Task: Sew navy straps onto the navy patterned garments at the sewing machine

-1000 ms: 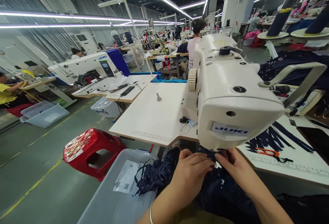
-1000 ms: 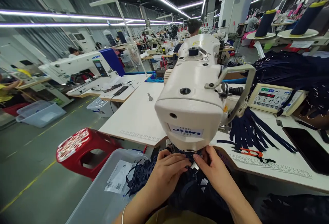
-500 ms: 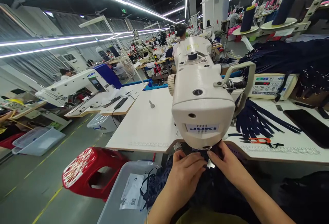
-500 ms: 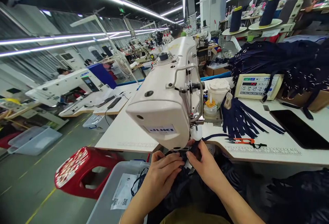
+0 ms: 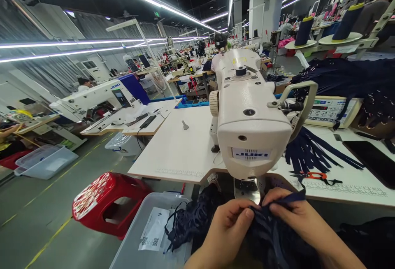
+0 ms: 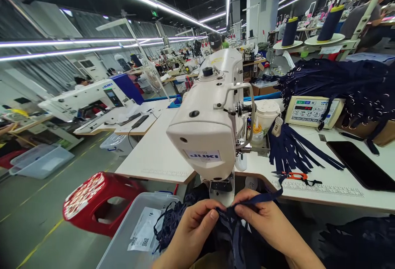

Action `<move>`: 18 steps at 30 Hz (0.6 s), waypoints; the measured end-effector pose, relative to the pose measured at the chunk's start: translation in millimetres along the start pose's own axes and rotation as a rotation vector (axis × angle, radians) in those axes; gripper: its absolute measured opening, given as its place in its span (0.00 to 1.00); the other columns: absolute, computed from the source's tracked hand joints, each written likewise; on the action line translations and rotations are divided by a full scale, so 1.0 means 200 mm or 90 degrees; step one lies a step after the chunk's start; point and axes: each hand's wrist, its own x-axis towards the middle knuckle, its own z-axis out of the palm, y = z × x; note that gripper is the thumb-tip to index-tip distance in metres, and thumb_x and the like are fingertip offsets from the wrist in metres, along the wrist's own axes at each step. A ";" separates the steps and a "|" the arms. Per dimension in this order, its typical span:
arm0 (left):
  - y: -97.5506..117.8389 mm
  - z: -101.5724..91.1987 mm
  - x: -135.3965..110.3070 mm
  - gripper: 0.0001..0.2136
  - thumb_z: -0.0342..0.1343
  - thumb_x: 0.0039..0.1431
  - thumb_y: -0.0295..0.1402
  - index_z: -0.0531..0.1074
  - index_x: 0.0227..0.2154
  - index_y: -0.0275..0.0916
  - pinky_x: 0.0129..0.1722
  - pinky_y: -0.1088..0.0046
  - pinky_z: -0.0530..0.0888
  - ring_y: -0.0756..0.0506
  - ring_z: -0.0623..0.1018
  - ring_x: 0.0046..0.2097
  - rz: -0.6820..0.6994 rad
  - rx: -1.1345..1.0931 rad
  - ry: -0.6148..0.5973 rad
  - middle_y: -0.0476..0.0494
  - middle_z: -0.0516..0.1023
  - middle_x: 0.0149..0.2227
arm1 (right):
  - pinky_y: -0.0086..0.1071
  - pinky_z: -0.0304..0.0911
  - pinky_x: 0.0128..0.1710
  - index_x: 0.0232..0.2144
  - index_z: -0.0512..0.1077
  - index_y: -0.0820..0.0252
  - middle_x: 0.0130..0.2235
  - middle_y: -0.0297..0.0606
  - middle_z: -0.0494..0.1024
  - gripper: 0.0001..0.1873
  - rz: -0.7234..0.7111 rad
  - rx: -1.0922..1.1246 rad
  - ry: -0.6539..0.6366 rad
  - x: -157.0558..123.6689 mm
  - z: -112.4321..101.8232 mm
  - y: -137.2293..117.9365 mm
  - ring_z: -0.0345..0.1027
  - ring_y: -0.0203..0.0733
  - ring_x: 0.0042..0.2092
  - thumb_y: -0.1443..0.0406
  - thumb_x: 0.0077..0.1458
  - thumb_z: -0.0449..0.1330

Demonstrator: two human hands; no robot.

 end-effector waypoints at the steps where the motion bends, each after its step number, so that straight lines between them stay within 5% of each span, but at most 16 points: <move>1: 0.01 0.00 0.00 0.10 0.51 0.65 0.38 0.75 0.39 0.38 0.34 0.77 0.75 0.49 0.77 0.34 0.010 0.008 0.007 0.47 0.78 0.31 | 0.33 0.67 0.35 0.33 0.77 0.54 0.31 0.36 0.75 0.15 0.014 -0.013 0.014 0.00 0.00 -0.02 0.70 0.45 0.36 0.51 0.57 0.60; 4: 0.03 -0.01 0.00 0.11 0.50 0.63 0.30 0.72 0.47 0.40 0.34 0.77 0.74 0.50 0.76 0.34 0.077 0.109 0.000 0.45 0.78 0.35 | 0.32 0.68 0.39 0.35 0.77 0.54 0.36 0.37 0.77 0.16 0.045 -0.049 0.036 0.00 0.02 -0.06 0.72 0.47 0.41 0.50 0.58 0.58; 8: 0.07 -0.05 -0.01 0.12 0.46 0.59 0.23 0.72 0.39 0.41 0.38 0.75 0.73 0.49 0.76 0.36 0.170 0.304 -0.023 0.47 0.76 0.35 | 0.31 0.69 0.40 0.33 0.76 0.54 0.38 0.37 0.78 0.20 0.063 -0.109 0.043 0.01 0.04 -0.07 0.72 0.50 0.44 0.47 0.59 0.54; 12: 0.03 -0.06 0.01 0.05 0.48 0.58 0.28 0.69 0.32 0.39 0.36 0.69 0.72 0.46 0.73 0.35 0.209 0.487 -0.011 0.45 0.73 0.32 | 0.34 0.68 0.45 0.37 0.75 0.52 0.43 0.36 0.78 0.18 0.042 -0.163 0.042 0.05 0.06 -0.03 0.71 0.50 0.49 0.49 0.60 0.54; 15: -0.04 -0.07 0.04 0.09 0.53 0.62 0.35 0.68 0.27 0.39 0.35 0.66 0.72 0.45 0.72 0.34 0.258 0.646 0.037 0.45 0.72 0.32 | 0.38 0.66 0.47 0.36 0.73 0.52 0.40 0.37 0.79 0.14 -0.011 -0.235 0.094 0.10 0.08 0.01 0.72 0.50 0.47 0.51 0.58 0.55; 18: -0.06 -0.09 0.06 0.08 0.49 0.68 0.32 0.72 0.38 0.37 0.43 0.67 0.72 0.45 0.74 0.42 0.316 0.707 -0.015 0.42 0.75 0.43 | 0.40 0.66 0.42 0.33 0.71 0.53 0.35 0.37 0.77 0.12 -0.071 -0.287 0.150 0.14 0.10 0.04 0.72 0.49 0.39 0.54 0.58 0.54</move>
